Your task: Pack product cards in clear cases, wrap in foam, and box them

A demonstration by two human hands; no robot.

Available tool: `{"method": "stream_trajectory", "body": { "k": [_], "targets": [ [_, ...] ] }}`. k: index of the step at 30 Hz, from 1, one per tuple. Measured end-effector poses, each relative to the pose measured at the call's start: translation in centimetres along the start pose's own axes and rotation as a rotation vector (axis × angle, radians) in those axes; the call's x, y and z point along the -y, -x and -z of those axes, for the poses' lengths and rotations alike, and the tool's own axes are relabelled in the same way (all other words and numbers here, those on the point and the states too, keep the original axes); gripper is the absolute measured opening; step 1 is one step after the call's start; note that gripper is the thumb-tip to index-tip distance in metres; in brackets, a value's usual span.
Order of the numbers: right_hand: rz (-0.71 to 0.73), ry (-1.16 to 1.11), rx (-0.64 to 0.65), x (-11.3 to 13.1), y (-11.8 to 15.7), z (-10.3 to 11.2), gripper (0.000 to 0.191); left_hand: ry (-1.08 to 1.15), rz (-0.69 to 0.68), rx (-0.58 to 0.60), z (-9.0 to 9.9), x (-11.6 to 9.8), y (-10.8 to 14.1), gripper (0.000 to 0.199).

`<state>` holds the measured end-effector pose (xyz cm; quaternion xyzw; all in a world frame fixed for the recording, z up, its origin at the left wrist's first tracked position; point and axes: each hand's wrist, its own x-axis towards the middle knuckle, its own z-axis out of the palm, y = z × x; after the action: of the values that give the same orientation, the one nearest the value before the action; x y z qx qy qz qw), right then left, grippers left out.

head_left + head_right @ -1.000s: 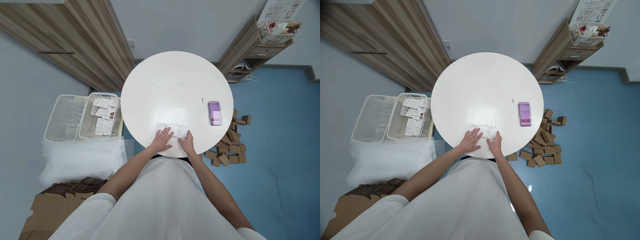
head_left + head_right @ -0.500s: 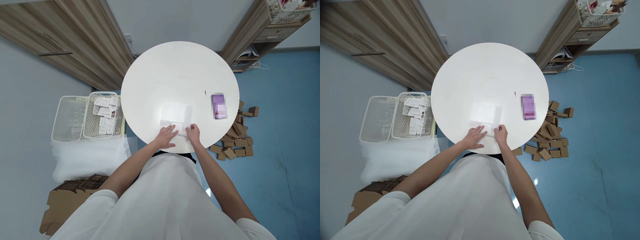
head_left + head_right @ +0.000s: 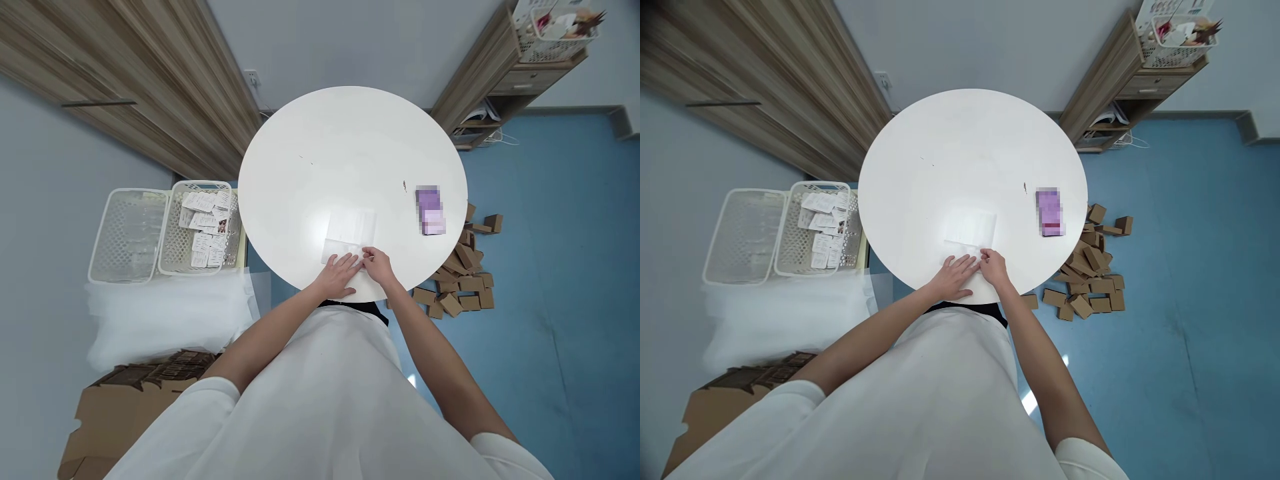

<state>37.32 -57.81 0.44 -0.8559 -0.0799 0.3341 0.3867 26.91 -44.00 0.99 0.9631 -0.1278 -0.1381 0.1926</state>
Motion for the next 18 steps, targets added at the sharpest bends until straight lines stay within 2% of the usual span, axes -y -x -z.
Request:
{"method": "stream_trajectory", "body": {
  "k": [5,8,10,13,15,18],
  "targets": [
    [0.224,0.411,-0.009,0.0,0.8,0.6,0.043,-0.036,0.038,-0.018,-0.6,-0.1,-0.1,0.065],
    [0.266,0.519,-0.027,-0.1,1.0,0.4,0.049,0.025,0.152,-0.061,-1.1,-0.4,0.7,0.064],
    [0.261,0.552,-0.019,-0.2,0.9,0.1,0.050,0.132,0.373,-0.136,-1.6,-0.7,1.4,0.065],
    [0.270,0.586,-0.002,0.0,0.7,-0.2,0.050,0.393,0.804,-0.295,-2.4,-0.8,2.2,0.070],
    [0.281,0.587,0.014,0.1,0.5,-0.2,0.050,0.586,0.950,-0.389,-2.7,-0.7,2.1,0.072],
    [0.302,0.570,0.048,0.0,0.3,0.1,0.050,0.913,1.077,-0.512,-2.7,-0.2,0.8,0.073]
  ]
}}
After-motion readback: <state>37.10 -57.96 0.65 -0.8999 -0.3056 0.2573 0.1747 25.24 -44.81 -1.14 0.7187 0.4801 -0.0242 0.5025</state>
